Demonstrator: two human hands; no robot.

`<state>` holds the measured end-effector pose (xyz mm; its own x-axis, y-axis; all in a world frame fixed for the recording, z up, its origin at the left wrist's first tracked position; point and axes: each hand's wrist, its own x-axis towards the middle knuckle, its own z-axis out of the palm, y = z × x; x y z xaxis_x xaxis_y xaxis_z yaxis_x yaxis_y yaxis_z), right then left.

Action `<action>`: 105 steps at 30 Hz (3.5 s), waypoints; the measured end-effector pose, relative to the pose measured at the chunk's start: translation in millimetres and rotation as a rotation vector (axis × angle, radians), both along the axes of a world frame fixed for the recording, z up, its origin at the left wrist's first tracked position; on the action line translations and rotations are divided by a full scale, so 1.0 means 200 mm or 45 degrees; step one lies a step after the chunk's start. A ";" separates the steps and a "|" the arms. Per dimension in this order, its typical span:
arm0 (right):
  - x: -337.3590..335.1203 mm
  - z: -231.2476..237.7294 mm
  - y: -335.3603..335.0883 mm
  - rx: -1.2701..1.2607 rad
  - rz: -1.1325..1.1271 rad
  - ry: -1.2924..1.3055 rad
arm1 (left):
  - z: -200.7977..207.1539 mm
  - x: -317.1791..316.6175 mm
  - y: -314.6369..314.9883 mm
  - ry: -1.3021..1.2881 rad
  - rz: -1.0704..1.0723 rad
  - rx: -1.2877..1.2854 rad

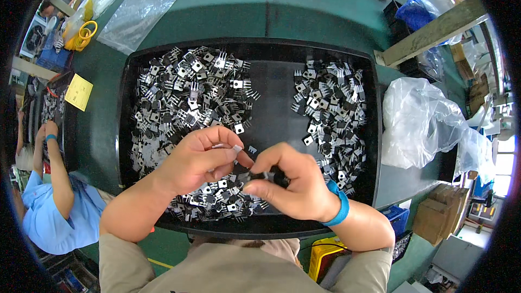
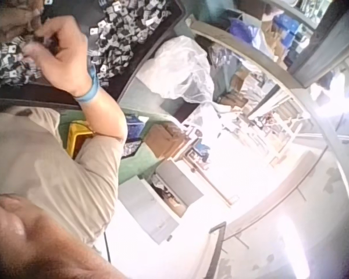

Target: The person picks small black electronic components and white plastic clips from a black tray. They insert the clips into the components by hand and place the assembled units into a separate pile on the right side of the tray. The process is repetitive and performed one unit at a time.

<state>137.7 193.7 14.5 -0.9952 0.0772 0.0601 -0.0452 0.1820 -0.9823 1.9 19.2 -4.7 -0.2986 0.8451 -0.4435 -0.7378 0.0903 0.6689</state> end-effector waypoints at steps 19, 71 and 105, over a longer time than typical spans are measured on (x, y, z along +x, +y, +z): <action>0.00 -0.03 -0.04 0.066 -0.226 -0.038 | 0.01 0.00 -0.01 -0.086 -0.167 0.020; 0.06 -0.14 -0.12 1.098 0.949 -0.095 | -0.02 0.00 0.00 0.056 0.082 0.006; 0.00 -0.02 -0.02 0.292 -0.241 0.160 | 0.03 0.04 0.01 0.395 -0.088 -0.083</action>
